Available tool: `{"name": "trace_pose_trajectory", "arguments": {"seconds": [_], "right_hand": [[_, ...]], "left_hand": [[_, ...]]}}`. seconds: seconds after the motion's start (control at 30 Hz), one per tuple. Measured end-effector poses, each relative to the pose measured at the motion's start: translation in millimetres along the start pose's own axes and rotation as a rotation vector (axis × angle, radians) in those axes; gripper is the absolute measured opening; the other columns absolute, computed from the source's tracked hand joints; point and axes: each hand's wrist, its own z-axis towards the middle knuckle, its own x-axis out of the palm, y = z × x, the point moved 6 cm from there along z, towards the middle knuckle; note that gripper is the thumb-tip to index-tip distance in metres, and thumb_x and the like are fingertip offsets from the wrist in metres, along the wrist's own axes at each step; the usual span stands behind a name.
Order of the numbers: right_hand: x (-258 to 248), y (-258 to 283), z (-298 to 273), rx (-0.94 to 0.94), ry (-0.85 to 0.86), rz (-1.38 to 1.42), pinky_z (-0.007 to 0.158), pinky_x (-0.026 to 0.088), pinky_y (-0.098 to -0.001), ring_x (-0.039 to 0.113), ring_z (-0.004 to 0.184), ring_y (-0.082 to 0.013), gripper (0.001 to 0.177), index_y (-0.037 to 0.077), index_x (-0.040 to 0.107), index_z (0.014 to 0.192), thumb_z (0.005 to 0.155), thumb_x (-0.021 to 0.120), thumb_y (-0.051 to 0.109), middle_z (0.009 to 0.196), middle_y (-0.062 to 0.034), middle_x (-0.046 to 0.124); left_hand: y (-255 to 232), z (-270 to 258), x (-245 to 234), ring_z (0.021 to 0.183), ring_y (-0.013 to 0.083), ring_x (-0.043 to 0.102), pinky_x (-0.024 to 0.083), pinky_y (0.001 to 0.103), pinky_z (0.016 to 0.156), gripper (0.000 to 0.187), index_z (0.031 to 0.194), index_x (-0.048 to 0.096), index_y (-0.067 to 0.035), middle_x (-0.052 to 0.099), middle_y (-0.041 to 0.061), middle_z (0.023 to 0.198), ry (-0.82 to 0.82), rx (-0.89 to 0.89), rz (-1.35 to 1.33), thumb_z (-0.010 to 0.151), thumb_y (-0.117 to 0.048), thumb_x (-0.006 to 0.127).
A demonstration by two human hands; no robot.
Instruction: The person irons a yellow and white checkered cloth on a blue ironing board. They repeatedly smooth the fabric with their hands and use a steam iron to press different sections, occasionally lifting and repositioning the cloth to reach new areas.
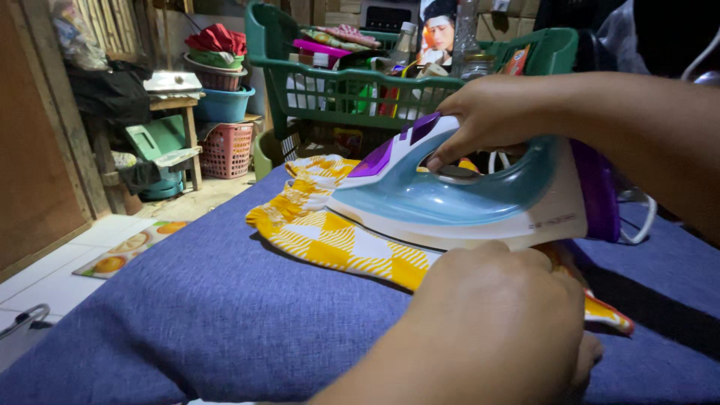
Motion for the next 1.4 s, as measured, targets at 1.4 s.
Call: {"name": "trace_pose_trajectory", "arguments": {"seconds": [1.4], "right_hand": [[1, -48, -43, 0.151, 0.119, 0.035, 0.054, 0.057, -0.0525, 0.073, 0.053, -0.033, 0.09, 0.0, 0.082, 0.145, 0.099, 0.108, 0.072, 0.07, -0.0196, 0.078]], "left_hand": [[-61, 6, 58, 0.088, 0.0405, 0.079, 0.056, 0.056, 0.065, 0.019, 0.086, 0.079, 0.0, 0.07, 0.02, 0.086, -0.515, -0.067, -0.167, 0.098, -0.016, 0.083]]}}
